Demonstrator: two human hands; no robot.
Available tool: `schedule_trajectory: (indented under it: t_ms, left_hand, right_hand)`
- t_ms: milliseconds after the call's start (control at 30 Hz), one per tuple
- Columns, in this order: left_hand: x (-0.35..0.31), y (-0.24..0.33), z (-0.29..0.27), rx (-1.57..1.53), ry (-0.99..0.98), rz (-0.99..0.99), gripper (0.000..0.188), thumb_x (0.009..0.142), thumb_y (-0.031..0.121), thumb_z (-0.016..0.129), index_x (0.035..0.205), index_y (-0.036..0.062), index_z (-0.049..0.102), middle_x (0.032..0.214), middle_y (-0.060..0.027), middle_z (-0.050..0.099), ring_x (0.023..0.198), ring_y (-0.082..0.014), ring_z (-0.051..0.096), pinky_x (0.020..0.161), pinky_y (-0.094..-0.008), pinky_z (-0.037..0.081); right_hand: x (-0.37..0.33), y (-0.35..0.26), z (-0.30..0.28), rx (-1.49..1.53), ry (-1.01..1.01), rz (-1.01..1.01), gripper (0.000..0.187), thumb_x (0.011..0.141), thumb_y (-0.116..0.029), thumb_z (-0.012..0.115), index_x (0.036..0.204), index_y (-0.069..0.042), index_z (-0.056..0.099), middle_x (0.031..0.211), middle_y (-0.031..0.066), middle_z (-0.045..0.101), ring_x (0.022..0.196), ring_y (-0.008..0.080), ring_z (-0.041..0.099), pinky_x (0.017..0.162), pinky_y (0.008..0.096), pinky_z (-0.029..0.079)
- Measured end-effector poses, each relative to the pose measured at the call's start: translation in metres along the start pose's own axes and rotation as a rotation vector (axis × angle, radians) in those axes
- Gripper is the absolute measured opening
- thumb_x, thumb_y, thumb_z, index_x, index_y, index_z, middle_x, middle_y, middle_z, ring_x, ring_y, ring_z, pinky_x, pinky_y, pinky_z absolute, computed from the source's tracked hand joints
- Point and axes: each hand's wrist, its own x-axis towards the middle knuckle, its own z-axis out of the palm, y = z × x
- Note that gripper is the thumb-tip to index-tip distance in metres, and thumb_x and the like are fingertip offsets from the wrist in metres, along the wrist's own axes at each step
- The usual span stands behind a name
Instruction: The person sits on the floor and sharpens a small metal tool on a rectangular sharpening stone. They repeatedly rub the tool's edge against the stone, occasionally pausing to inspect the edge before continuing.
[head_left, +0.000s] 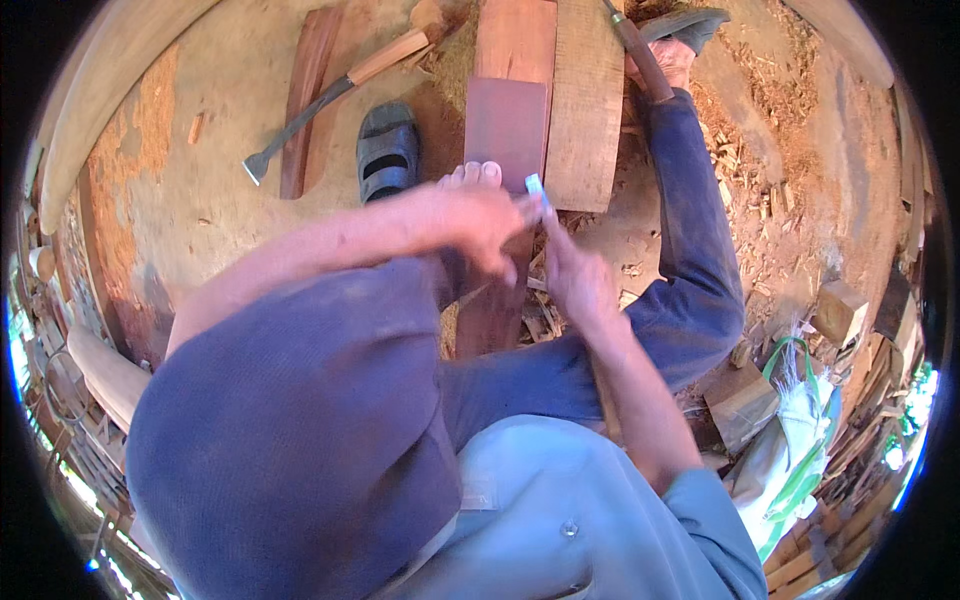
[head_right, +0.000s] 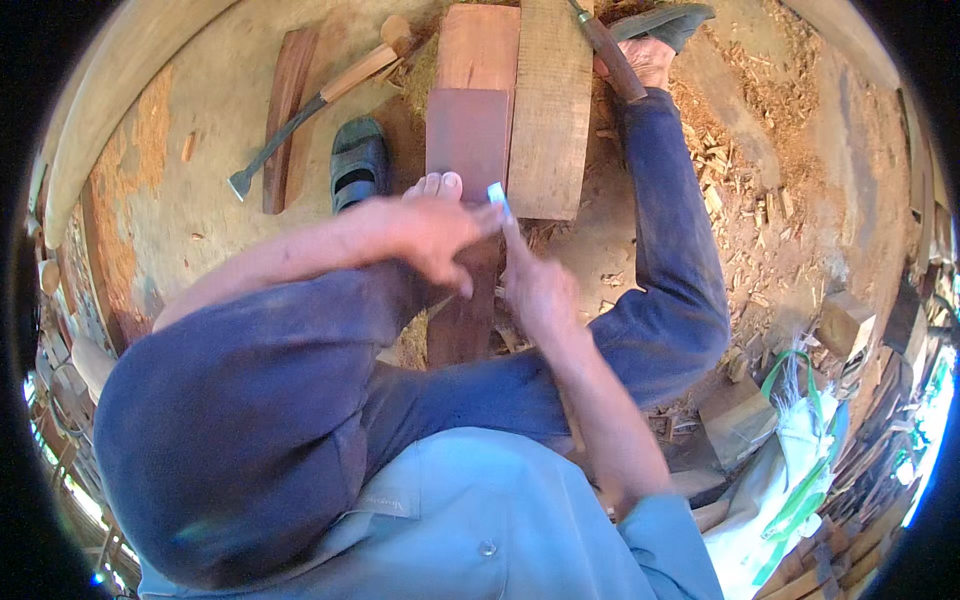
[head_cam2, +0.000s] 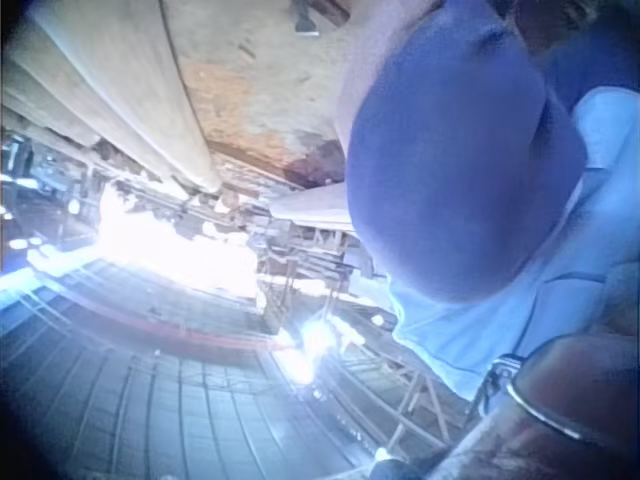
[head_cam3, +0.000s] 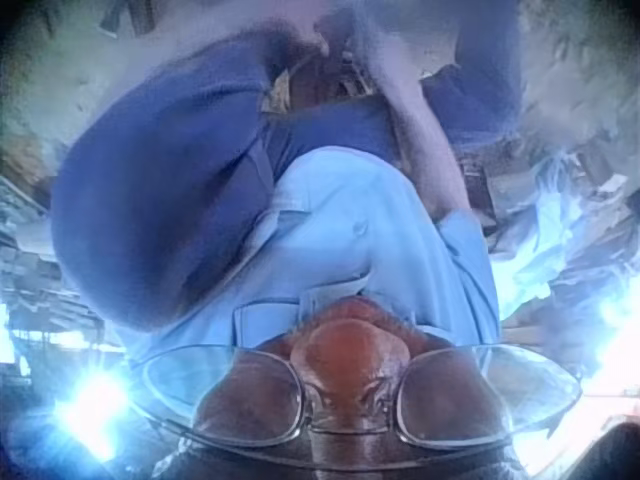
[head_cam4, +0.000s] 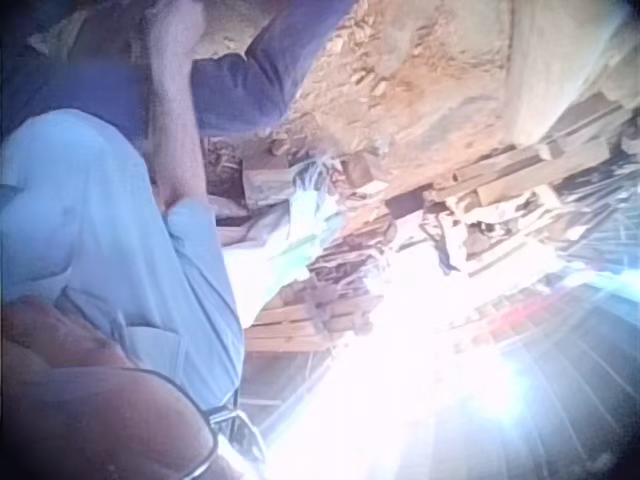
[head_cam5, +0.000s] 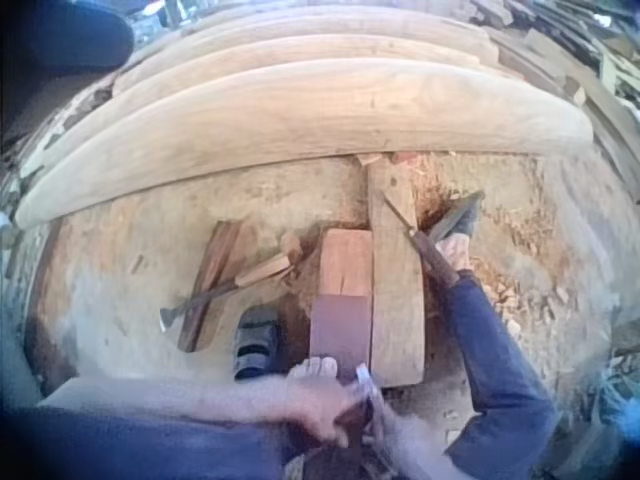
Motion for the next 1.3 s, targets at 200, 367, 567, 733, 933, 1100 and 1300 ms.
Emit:
schedule_trajectory:
  t_ms: [200,367,567,733,933,1100,1300]
  left_hand:
    - [0.012,-0.023,-0.012,0.127,0.222,0.118,0.111,0.076,0.058,0.074,0.154,-0.0022,0.022,0.154,-0.0231,0.037,0.115,-0.0448,0.059,0.098,-0.0506,0.049]
    - [0.008,-0.019,-0.026,0.106,0.155,-0.022,0.111,0.075,0.054,0.076,0.152,-0.0037,0.021,0.143,-0.0314,0.045,0.113,-0.0432,0.061,0.094,-0.0516,0.050]
    - [0.006,-0.010,0.002,0.242,0.258,0.041,0.112,0.074,0.056,0.076,0.151,-0.0055,0.022,0.118,-0.0339,0.061,0.103,-0.0444,0.065,0.089,-0.0516,0.052]
    - [0.028,-0.049,-0.048,0.058,0.361,-0.023,0.114,0.075,0.058,0.075,0.153,-0.0045,0.020,0.115,-0.0325,0.064,0.100,-0.0447,0.065,0.089,-0.0515,0.052]
    - [0.004,-0.010,0.019,0.303,0.309,-0.012,0.115,0.073,0.057,0.077,0.153,-0.0032,0.020,0.130,-0.0290,0.058,0.107,-0.0439,0.063,0.091,-0.0509,0.052]
    - [0.022,-0.037,-0.045,0.072,0.324,-0.099,0.108,0.075,0.053,0.077,0.148,-0.0088,0.026,0.114,-0.0296,0.066,0.103,-0.0391,0.067,0.088,-0.0482,0.055]
    - [0.019,-0.040,-0.031,0.034,0.259,-0.004,0.114,0.077,0.061,0.072,0.152,-0.0059,0.018,0.116,-0.0327,0.063,0.105,-0.0466,0.064,0.092,-0.0519,0.052]
  right_hand:
    - [0.029,0.004,-0.001,0.049,0.147,-0.072,0.045,0.097,-0.022,0.051,0.142,-0.022,0.050,0.071,0.0281,0.066,0.066,0.0457,0.067,0.064,0.0575,0.055]
    - [0.039,0.004,0.003,0.007,0.145,-0.076,0.050,0.097,-0.022,0.050,0.147,-0.026,0.044,0.068,0.0267,0.065,0.063,0.0438,0.067,0.061,0.0564,0.055]
    - [0.021,0.003,0.013,0.051,0.103,-0.008,0.051,0.098,-0.025,0.050,0.148,-0.027,0.043,0.071,0.0270,0.065,0.065,0.0446,0.067,0.061,0.0558,0.055]
    - [0.089,0.002,-0.014,0.003,0.225,-0.082,0.048,0.097,-0.027,0.051,0.146,-0.028,0.047,0.076,0.0292,0.066,0.069,0.0460,0.068,0.064,0.0563,0.055]
    - [0.020,-0.006,-0.003,0.009,-0.037,0.053,0.046,0.098,-0.028,0.050,0.144,-0.028,0.049,0.083,0.0302,0.067,0.077,0.0480,0.067,0.069,0.0585,0.055]
    - [0.080,-0.007,-0.020,0.115,0.150,-0.004,0.044,0.099,-0.029,0.048,0.143,-0.028,0.049,0.085,0.0302,0.067,0.080,0.0489,0.067,0.072,0.0590,0.055]
    - [0.066,-0.008,-0.016,-0.009,0.099,-0.050,0.049,0.099,-0.028,0.047,0.148,-0.025,0.043,0.083,0.0271,0.069,0.080,0.0470,0.068,0.072,0.0574,0.055]
